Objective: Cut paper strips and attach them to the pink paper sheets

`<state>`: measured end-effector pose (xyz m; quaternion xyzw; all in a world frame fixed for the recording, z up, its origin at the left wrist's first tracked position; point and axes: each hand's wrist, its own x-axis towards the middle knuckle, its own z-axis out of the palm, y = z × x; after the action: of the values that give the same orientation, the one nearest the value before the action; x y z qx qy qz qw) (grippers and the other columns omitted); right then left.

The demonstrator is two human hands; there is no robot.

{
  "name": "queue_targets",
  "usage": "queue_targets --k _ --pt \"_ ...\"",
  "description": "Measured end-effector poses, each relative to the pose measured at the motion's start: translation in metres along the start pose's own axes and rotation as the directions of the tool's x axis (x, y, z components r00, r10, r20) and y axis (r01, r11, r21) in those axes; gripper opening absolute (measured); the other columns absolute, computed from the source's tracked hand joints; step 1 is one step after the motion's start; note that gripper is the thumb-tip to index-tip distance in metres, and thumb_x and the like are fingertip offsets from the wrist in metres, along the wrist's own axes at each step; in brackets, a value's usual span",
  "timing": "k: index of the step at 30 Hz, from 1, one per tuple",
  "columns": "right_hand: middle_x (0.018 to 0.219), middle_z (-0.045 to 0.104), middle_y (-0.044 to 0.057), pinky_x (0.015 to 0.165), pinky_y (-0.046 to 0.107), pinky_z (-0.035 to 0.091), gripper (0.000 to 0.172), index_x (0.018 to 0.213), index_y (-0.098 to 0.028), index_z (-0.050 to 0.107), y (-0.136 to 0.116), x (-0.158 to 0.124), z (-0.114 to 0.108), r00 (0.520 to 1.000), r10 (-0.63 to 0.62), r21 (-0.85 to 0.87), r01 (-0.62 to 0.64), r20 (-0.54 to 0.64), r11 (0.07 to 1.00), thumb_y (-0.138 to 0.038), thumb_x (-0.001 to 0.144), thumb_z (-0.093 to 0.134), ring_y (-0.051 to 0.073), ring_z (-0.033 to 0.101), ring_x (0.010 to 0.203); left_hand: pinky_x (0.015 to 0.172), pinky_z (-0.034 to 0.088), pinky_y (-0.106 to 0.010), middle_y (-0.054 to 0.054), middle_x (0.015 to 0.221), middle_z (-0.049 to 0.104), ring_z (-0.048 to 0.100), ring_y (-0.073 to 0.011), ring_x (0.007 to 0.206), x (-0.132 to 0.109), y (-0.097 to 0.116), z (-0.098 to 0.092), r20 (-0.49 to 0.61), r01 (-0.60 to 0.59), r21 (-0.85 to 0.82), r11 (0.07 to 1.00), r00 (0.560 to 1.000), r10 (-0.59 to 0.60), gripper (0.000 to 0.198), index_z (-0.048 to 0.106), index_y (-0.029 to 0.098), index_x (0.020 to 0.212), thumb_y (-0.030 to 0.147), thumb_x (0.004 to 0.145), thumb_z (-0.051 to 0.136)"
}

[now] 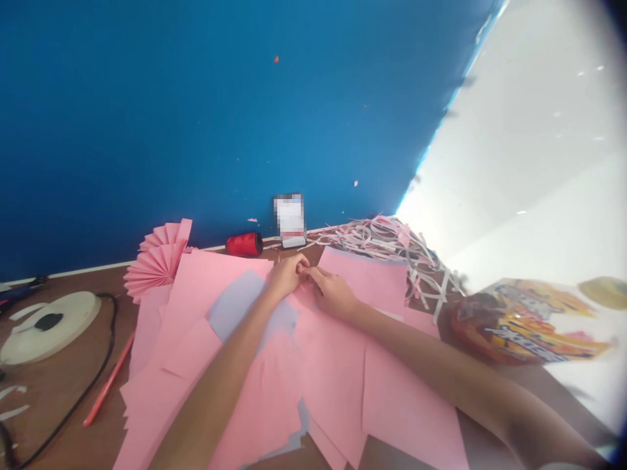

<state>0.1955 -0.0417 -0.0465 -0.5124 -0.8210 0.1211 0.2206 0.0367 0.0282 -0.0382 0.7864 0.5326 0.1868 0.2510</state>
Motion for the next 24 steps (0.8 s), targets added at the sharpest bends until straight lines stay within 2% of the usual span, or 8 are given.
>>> queue_targets --k 4,10,14,19,24 --pt "0.123 0.059 0.01 0.067 0.027 0.045 0.055 0.132 -0.019 0.043 0.0018 -0.0002 0.0014 0.999 -0.033 0.006 0.033 -0.001 0.999 -0.006 0.078 0.038 0.019 0.061 0.089 0.069 0.041 -0.026 0.002 0.075 0.067 0.06 -0.015 0.072 0.0005 0.0038 0.0018 0.014 0.001 -0.032 0.999 1.0 -0.001 0.019 0.061 0.023 0.087 0.015 0.072 0.054" --pt "0.119 0.06 0.011 0.063 0.027 0.044 0.053 0.13 -0.019 0.045 0.0015 -0.0003 0.002 1.0 -0.022 -0.014 0.022 -0.01 1.0 -0.007 0.079 0.037 0.019 0.061 0.084 0.086 0.042 -0.033 0.001 0.074 0.068 0.061 -0.0174 0.076 -0.0018 0.006 0.0038 -0.012 -0.052 0.009 0.999 0.999 0.052 0.018 0.062 0.022 0.082 0.012 0.071 0.051" --pt "0.114 0.061 0.01 0.062 0.026 0.043 0.054 0.13 -0.018 0.044 0.0016 0.0005 0.0018 1.0 0.003 0.008 -0.003 -0.022 1.0 -0.007 0.078 0.038 0.018 0.06 0.081 0.083 0.042 -0.032 0.0 0.079 0.069 0.061 -0.0186 0.081 0.0001 0.0048 0.0023 0.001 -0.054 0.035 0.998 0.999 0.054 0.016 0.061 0.022 0.078 0.013 0.071 0.05" --pt "0.11 0.063 0.009 0.059 0.024 0.04 0.057 0.13 -0.019 0.044 0.0042 0.0008 0.003 1.0 -0.016 0.015 0.016 -0.024 1.0 -0.005 0.076 0.037 0.017 0.059 0.079 0.076 0.043 -0.029 0.0 0.078 0.069 0.061 -0.0169 0.076 0.0037 0.0039 0.0 0.042 0.0 0.029 1.0 0.999 -0.001 0.013 0.06 0.022 0.075 0.014 0.072 0.051" --pt "0.111 0.062 0.009 0.059 0.025 0.04 0.059 0.133 -0.019 0.041 0.004 0.0005 0.0027 1.0 -0.027 -0.015 0.027 0.0 1.0 -0.006 0.076 0.038 0.018 0.059 0.079 0.076 0.042 -0.03 0.001 0.078 0.069 0.06 -0.0162 0.073 0.0035 0.0023 0.0004 0.037 -0.005 0.029 1.0 0.999 0.004 0.012 0.061 0.022 0.076 0.016 0.073 0.051"
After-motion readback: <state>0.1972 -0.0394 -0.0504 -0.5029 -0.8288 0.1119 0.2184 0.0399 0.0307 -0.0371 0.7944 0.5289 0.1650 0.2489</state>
